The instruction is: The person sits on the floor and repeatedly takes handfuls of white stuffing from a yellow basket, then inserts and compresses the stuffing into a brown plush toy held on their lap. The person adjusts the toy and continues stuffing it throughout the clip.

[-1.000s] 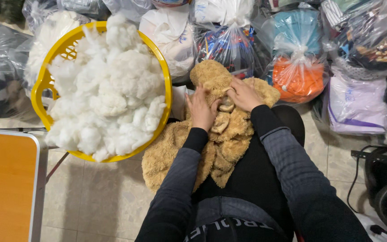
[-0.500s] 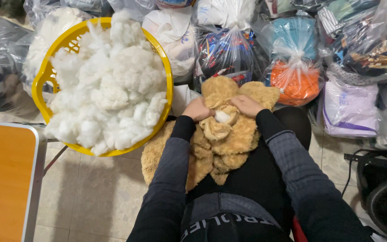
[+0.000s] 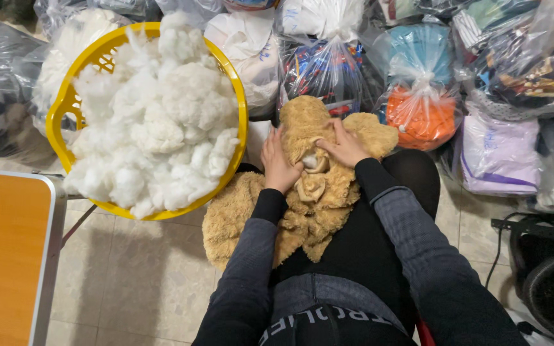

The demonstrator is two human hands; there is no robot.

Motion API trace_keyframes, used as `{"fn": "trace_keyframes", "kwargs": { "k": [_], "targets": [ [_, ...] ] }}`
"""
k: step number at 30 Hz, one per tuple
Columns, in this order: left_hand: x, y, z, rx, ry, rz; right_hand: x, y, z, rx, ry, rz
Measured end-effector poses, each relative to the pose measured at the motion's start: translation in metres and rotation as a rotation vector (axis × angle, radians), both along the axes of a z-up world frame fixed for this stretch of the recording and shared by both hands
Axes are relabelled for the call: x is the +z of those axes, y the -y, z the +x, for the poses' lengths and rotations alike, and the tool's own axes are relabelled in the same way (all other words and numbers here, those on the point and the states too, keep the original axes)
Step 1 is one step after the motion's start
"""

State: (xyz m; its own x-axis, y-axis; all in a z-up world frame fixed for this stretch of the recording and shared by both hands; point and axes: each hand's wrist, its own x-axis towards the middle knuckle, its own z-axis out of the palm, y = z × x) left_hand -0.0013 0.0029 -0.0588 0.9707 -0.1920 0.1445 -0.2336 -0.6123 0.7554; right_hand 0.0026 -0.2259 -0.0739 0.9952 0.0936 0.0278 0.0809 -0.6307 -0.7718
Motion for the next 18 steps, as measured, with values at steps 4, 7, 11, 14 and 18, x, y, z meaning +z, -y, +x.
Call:
{"fn": "trace_keyframes", "kwargs": {
  "k": [4,7,11,14,18],
  "targets": [
    [0.012,-0.009,-0.015,-0.075,0.293,0.136,0.016,-0.006,-0.003,0.035,-0.031,-0.154],
    [0.016,-0.008,-0.018,-0.159,0.404,0.284,0.025,-0.007,-0.005,0.015,0.002,-0.357],
    [0.014,0.007,-0.006,-0.231,0.431,0.451,0.029,-0.009,-0.002,0.01,0.254,-0.367],
    [0.012,0.015,0.003,-0.238,0.397,0.508,0.026,-0.011,0.001,-0.034,0.275,-0.443],
    [0.004,0.018,0.009,-0.29,0.323,0.612,0.017,-0.015,0.006,-0.125,0.314,-0.473]
  ]
}}
